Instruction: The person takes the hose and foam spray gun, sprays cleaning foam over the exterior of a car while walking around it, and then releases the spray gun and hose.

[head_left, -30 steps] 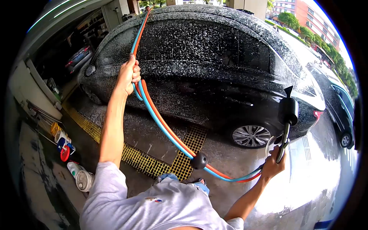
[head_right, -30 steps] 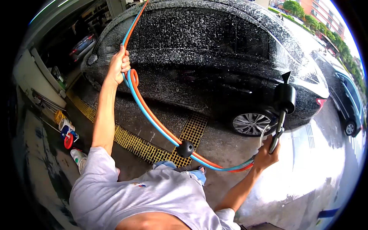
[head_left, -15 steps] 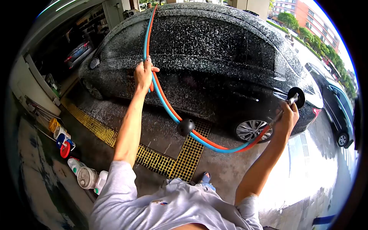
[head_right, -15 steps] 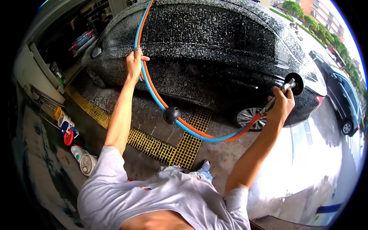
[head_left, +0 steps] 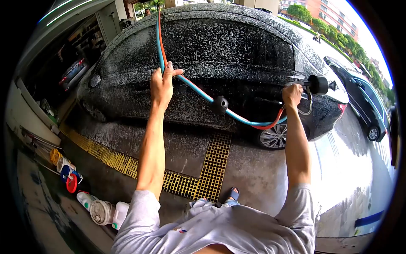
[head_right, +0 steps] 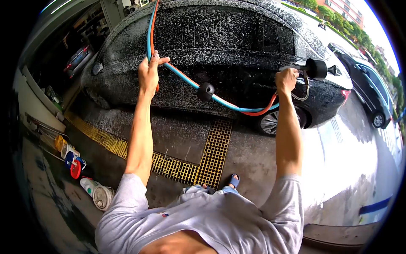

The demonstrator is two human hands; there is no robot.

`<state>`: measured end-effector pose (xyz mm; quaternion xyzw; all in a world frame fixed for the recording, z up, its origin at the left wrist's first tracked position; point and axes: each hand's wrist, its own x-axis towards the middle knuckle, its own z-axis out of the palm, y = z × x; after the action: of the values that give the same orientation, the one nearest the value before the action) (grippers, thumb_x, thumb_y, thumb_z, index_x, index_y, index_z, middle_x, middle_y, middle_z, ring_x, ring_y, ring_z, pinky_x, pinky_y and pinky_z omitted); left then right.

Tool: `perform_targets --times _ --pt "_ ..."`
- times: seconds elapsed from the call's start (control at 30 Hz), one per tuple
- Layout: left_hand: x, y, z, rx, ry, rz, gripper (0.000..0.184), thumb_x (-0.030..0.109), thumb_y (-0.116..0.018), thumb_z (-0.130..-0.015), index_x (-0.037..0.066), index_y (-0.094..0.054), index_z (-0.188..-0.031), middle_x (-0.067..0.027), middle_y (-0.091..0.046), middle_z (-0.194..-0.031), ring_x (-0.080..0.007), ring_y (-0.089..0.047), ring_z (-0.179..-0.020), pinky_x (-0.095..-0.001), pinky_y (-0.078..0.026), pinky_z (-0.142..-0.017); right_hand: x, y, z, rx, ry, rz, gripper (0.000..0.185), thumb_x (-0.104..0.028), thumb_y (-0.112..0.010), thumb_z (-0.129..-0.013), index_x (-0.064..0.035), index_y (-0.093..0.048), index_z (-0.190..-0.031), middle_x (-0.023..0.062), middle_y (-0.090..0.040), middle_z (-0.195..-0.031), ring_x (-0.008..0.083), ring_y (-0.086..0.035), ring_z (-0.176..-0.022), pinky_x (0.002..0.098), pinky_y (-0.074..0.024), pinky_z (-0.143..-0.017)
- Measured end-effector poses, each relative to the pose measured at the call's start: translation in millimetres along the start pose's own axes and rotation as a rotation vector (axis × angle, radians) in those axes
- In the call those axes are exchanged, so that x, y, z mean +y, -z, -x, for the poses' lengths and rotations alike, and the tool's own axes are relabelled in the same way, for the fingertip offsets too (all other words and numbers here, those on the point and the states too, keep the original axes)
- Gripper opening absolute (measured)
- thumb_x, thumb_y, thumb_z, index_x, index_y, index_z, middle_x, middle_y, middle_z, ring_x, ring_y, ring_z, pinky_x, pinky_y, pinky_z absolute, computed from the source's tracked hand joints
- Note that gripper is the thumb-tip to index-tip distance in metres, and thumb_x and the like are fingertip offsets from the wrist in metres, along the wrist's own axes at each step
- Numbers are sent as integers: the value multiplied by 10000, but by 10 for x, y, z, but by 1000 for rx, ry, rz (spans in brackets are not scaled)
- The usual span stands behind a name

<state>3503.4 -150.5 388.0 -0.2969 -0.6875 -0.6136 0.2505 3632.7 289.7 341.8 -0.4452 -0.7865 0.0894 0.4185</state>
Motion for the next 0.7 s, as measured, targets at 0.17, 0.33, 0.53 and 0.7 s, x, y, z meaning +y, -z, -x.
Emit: perform_targets --times 0.17,0.33,0.53,0.7 --pt "245 -103 254 -130 77 19 492 453 -481 -1017 -16 -625 -983 -133 -732 -810 -172 -662 -868 -300 -458 -890 442 -374 476 -326 -18 32 392 -132 -545 -806 127 -536 -1100 320 -612 -1071 454 -637 -1016 454 -550 -843" --pt "-199 -23 949 -89 74 -49 459 407 -485 -1026 -31 -622 -1035 -145 -735 -920 -183 -652 -955 -333 -484 -869 627 -369 814 -245 -205 -133 423 -139 -481 -841 42 -444 -1221 369 -586 -1088 522 -581 -1047 542 -458 -921" --pt "-480 195 1591 -251 369 -16 462 375 -517 -1012 -37 -544 -1219 -151 -693 -1049 -182 -678 -968 -321 -600 -680 868 49 661 -132 -112 -101 345 -103 -493 -783 89 -539 -1066 366 -626 -998 504 -616 -985 543 -464 -896" --pt "-469 -17 2116 -116 244 -175 376 206 -584 -981 -39 -522 -1259 -219 -587 -1179 -315 -622 -1014 -406 -524 -802 601 260 255 -185 123 55 365 -134 -476 -813 92 -531 -1094 374 -609 -1058 500 -599 -1042 525 -475 -935"
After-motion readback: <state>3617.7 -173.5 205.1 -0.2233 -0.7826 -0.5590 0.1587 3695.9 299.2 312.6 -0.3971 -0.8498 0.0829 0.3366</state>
